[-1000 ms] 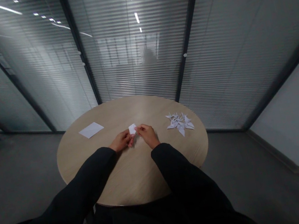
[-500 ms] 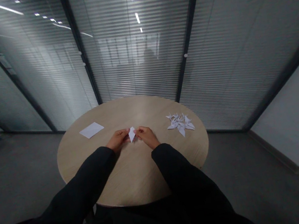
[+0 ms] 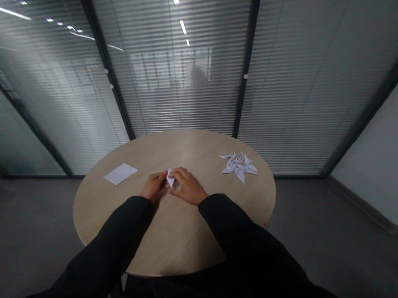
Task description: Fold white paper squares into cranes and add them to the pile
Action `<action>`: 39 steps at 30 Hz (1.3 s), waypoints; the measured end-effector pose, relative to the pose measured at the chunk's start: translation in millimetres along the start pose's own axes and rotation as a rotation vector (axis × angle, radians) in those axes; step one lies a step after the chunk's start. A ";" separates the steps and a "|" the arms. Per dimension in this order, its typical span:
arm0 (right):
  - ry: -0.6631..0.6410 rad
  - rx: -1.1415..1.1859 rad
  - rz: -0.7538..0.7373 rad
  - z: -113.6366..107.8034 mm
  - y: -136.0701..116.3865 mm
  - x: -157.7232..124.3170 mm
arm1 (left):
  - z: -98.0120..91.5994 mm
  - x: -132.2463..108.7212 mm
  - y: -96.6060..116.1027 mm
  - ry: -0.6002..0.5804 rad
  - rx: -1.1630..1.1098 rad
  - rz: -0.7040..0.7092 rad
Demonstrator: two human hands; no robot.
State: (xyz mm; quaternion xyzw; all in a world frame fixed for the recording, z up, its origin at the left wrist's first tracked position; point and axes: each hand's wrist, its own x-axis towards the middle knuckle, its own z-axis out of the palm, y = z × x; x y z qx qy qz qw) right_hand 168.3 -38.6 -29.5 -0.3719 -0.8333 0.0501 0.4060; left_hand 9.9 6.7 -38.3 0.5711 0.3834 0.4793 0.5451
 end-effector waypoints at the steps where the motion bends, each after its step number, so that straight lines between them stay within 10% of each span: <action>1: -0.012 -0.003 0.000 0.1 -0.7 -0.2 | 0.2 -0.2 0.2 0.007 -0.010 -0.006; 39: 0.017 0.140 0.049 0.3 15.1 0.5 | 2.1 -2.5 2.3 -0.076 -0.056 -0.063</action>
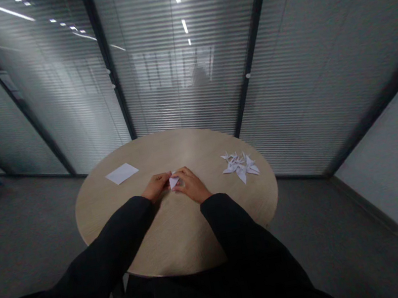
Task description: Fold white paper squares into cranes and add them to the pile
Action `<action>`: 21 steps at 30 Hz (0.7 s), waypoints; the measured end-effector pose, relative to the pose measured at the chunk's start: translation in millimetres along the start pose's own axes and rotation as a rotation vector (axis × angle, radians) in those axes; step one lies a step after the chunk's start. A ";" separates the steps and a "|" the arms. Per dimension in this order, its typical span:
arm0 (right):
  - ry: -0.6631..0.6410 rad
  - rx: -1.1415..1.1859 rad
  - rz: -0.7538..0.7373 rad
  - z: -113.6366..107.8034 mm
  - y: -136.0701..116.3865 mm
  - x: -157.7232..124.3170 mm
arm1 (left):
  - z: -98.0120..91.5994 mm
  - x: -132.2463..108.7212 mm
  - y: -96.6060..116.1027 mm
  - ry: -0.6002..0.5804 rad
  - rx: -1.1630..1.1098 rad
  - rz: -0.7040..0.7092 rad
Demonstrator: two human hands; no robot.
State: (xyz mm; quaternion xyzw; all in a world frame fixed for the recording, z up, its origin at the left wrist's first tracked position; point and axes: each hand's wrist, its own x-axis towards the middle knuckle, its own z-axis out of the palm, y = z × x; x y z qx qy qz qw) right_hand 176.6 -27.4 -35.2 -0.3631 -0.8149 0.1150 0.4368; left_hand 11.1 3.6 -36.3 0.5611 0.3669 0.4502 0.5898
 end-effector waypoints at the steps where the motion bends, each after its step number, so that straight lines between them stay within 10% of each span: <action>1: -0.002 -0.001 -0.003 -0.5 -0.1 0.4 | -0.1 0.0 -0.2 0.003 0.008 0.002; 21: -0.099 -0.098 -0.057 -9.5 -3.2 2.5 | 0.0 0.9 -0.4 0.037 0.061 -0.040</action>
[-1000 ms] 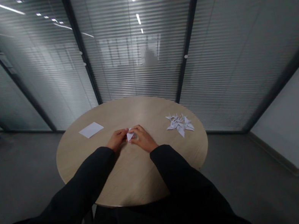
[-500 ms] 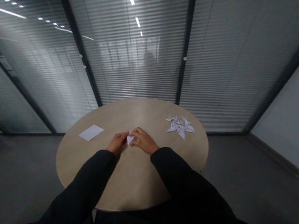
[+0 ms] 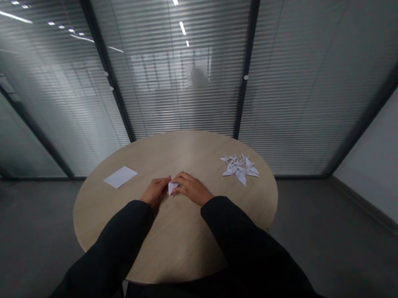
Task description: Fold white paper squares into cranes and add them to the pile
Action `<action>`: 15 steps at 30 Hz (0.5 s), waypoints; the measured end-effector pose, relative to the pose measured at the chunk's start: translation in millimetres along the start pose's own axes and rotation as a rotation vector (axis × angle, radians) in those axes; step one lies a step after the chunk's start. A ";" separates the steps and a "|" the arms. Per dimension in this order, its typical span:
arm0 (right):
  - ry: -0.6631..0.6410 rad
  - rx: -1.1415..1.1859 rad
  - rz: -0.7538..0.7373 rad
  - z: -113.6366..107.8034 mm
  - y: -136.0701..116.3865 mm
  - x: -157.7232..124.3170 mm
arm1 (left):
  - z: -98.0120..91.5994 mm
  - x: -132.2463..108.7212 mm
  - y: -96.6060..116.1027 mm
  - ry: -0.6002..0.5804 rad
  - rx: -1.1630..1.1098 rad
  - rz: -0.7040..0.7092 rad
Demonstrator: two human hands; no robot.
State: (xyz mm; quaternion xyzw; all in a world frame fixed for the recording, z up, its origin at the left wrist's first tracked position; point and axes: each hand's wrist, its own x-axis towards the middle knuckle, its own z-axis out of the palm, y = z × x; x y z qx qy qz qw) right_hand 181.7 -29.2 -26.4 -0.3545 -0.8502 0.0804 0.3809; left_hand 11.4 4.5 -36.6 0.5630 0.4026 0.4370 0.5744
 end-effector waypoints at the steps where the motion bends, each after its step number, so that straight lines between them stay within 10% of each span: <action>1: -0.006 0.001 -0.005 -0.4 -0.1 0.0 | -0.4 0.5 -0.3 -0.003 -0.008 -0.003; 15: 0.010 -0.102 -0.020 -4.1 -2.5 -0.7 | -1.0 3.7 4.5 -0.063 -0.012 -0.013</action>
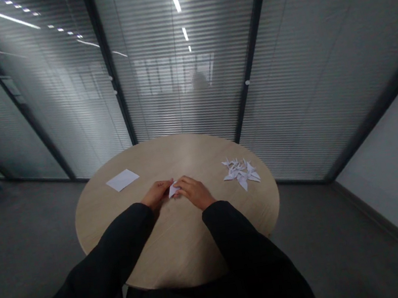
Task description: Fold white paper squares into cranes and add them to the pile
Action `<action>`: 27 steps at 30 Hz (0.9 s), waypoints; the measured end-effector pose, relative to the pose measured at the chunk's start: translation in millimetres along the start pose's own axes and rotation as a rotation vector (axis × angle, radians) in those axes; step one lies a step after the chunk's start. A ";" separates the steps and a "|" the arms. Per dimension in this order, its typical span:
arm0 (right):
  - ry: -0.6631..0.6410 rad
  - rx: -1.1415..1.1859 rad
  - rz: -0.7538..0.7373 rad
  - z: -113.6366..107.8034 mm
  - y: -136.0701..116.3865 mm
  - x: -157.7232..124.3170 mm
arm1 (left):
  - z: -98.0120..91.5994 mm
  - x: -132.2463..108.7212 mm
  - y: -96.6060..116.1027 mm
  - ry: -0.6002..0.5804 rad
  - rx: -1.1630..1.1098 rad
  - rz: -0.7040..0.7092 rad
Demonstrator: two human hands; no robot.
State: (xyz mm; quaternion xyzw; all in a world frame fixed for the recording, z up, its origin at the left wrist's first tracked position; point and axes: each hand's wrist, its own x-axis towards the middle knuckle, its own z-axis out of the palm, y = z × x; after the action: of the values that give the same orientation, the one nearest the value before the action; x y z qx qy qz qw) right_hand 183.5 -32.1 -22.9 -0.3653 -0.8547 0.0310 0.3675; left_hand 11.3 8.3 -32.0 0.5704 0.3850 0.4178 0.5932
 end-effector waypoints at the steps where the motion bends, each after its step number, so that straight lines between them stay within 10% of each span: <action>1: 0.004 0.013 0.002 0.3 1.2 0.5 | -0.6 -0.4 1.5 -0.012 0.029 0.003; 27: 0.041 0.147 0.072 2.4 -5.0 0.6 | 2.2 -14.3 6.6 -0.015 0.007 0.054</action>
State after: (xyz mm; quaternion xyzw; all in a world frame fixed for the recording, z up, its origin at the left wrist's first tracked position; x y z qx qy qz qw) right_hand 178.6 -34.8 -22.7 -0.3683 -0.8288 0.0992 0.4094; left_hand 7.9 -5.9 -25.5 0.5860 0.3664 0.4279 0.5825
